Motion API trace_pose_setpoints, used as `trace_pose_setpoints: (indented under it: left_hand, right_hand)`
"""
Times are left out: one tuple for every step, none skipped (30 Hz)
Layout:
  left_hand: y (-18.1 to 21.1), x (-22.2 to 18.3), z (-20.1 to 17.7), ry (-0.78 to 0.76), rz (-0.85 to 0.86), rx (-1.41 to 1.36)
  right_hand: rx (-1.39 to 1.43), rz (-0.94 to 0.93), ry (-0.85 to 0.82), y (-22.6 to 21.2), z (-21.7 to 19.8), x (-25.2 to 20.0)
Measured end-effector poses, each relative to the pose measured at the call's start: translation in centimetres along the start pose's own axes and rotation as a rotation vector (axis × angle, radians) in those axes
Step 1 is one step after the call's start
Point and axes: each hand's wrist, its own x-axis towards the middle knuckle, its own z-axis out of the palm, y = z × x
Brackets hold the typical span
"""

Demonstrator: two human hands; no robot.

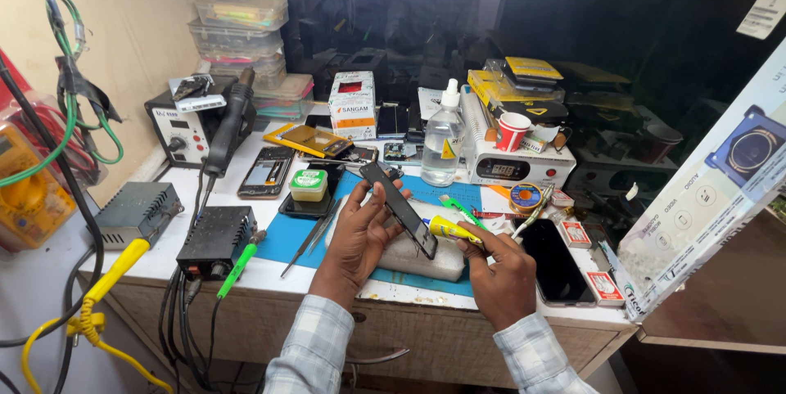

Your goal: The person replaces a mobile phone battery and prepares to seal the device by applying adhesive. The person removes the old battery, positions a new battery into the phone housing, and then applies a liquid adhesive from a tube to the perimeter of the phone frame.

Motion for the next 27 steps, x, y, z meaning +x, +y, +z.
trace_pose_setpoints:
  left_hand:
    - [-0.1,0.0,-0.1,0.004,-0.003,-0.001]
    - [-0.1,0.1,-0.2,0.005,-0.005,-0.006]
    - [-0.1,0.1,-0.2,0.005,-0.008,-0.010]
    - [-0.1,0.1,-0.2,0.007,-0.008,-0.011]
    - [-0.1,0.1,-0.2,0.006,-0.008,-0.012]
    - [-0.1,0.1,-0.2,0.005,-0.011,-0.012]
    - [-0.1,0.2,-0.2,0.006,-0.012,-0.014]
    - [-0.1,0.2,-0.2,0.014,-0.018,-0.003]
    - [-0.1,0.2,-0.2,0.022,-0.025,0.007]
    - [0.0,0.2,-0.1,0.021,-0.022,0.007]
    - [0.0,0.2,-0.1,0.018,-0.021,0.002]
    - [-0.1,0.1,-0.1,0.017,-0.022,-0.003]
    - [-0.1,0.2,-0.1,0.017,-0.020,-0.003]
    - [-0.1,0.2,-0.1,0.013,-0.020,-0.006]
    - [-0.1,0.2,-0.2,0.009,-0.020,-0.008]
    - [-0.1,0.2,-0.2,0.010,-0.020,-0.009]
    - [0.0,0.2,-0.2,0.013,-0.020,-0.003]
    - [-0.1,0.2,-0.2,0.015,-0.021,0.001]
    - [-0.1,0.2,-0.3,0.016,-0.021,0.000]
    - [-0.1,0.2,-0.2,0.018,-0.022,-0.001]
    - [-0.1,0.2,-0.2,0.020,-0.023,-0.001]
    - [-0.1,0.2,-0.2,0.021,-0.022,-0.002]
    - [-0.1,0.2,-0.2,0.019,-0.021,-0.003]
    - [-0.1,0.2,-0.1,0.017,-0.019,-0.003]
    - [0.0,0.1,-0.1,0.018,-0.018,-0.003]
    - [0.0,0.1,-0.1,0.018,-0.020,-0.006]
    - [0.0,0.1,-0.1,0.017,-0.023,-0.009]
  right_hand:
    - [0.004,-0.018,0.008,0.0,-0.1,-0.1]
    - [0.009,-0.039,0.016,0.0,-0.1,-0.1]
    - [0.009,-0.038,0.013,-0.1,-0.1,-0.1]
    - [0.003,0.005,-0.001,0.0,-0.2,-0.1]
    - [-0.003,0.047,-0.015,0.0,-0.2,-0.1]
    - [-0.005,0.048,-0.016,0.1,-0.3,-0.2]
    - [-0.016,0.015,-0.009,0.2,-0.4,-0.2]
    - [-0.026,-0.019,-0.002,0.3,-0.4,-0.2]
    - [-0.027,-0.019,-0.002,0.4,-0.5,-0.3]
    - [-0.019,-0.001,-0.005,0.4,-0.5,-0.4]
    - [-0.010,0.017,-0.008,0.4,-0.6,-0.4]
    - [-0.010,0.015,-0.008,0.4,-0.6,-0.4]
    - [-0.012,0.019,-0.010,0.5,-0.7,-0.5]
    - [-0.014,0.023,-0.013,0.5,-0.7,-0.6]
    - [-0.014,0.023,-0.015,0.6,-0.8,-0.6]
    - [-0.014,0.009,-0.013,0.7,-0.9,-0.6]
    - [-0.014,-0.005,-0.012,0.7,-0.9,-0.6]
    - [-0.015,-0.005,-0.013,0.8,-1.0,-0.7]
    - [-0.016,0.013,-0.021,0.8,-1.0,-0.7]
    - [-0.015,0.030,-0.027,0.8,-1.1,-0.7]
    - [-0.015,0.029,-0.027,0.8,-1.1,-0.7]
    - [-0.008,0.026,-0.026,0.7,-1.2,-0.7]
    - [-0.001,0.023,-0.025,0.7,-1.2,-0.8]
    - [0.001,0.022,-0.026,0.7,-1.3,-0.8]
    - [-0.005,0.069,-0.040,0.7,-1.4,-0.9]
    - [-0.012,0.116,-0.056,0.7,-1.4,-0.9]
    - [-0.011,0.114,-0.057,0.7,-1.6,-0.9]
